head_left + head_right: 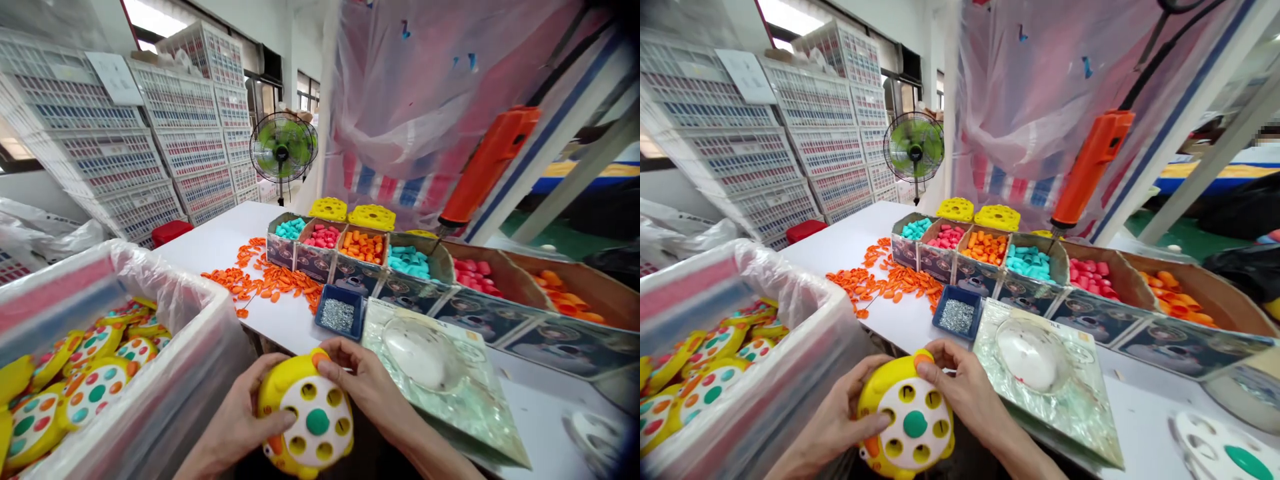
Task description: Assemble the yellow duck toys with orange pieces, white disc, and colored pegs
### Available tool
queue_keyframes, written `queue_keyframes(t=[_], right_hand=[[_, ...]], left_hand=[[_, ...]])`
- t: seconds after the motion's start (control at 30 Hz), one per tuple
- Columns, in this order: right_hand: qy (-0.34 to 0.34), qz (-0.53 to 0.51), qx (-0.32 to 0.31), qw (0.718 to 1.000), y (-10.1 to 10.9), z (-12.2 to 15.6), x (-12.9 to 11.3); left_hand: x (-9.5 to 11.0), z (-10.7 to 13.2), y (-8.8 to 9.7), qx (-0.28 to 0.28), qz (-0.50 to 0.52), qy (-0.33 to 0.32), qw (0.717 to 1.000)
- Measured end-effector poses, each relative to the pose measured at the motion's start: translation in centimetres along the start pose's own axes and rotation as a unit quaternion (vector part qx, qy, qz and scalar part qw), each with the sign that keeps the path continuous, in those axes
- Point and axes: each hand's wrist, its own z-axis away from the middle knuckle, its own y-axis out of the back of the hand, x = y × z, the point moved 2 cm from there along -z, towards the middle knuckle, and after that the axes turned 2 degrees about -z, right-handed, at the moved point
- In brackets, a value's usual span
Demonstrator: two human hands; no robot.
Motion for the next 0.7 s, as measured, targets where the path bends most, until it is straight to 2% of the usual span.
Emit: queue_keyframes(t=[0.13,0.23,0.33,0.43,0.53,0.7], right_hand=[[-0.008,-0.055,0.058,0.997,-0.6,-0.7,0.9],[-0.018,-0.086,0.088,0.992,-1.1,-0.8,1.8],[-0.029,-0.119,0.1,0.987,-2.0,-0.6,2.8],[-0.035,-0.144,0.115,0.982,-2.9,-0.3,3.8],[-0.045,-0.172,0.115,0.977,-3.4,0.1,5.2],[-0.063,-0.206,0.093,0.972,-3.6,0.5,6.9]], left_hand=[[-1.2,0.4,1.0,0.094,0.072,0.001,0.993],[-1.8,0.7,1.0,0.173,0.141,-0.01,0.975],[-2.1,0.7,0.7,0.226,0.202,-0.023,0.953],[-2.4,0.7,0.8,0.26,0.229,-0.02,0.938],[-2.4,0.9,1.4,0.286,0.213,-0.025,0.934],[-2.4,1.0,2.3,0.285,0.175,-0.023,0.942]])
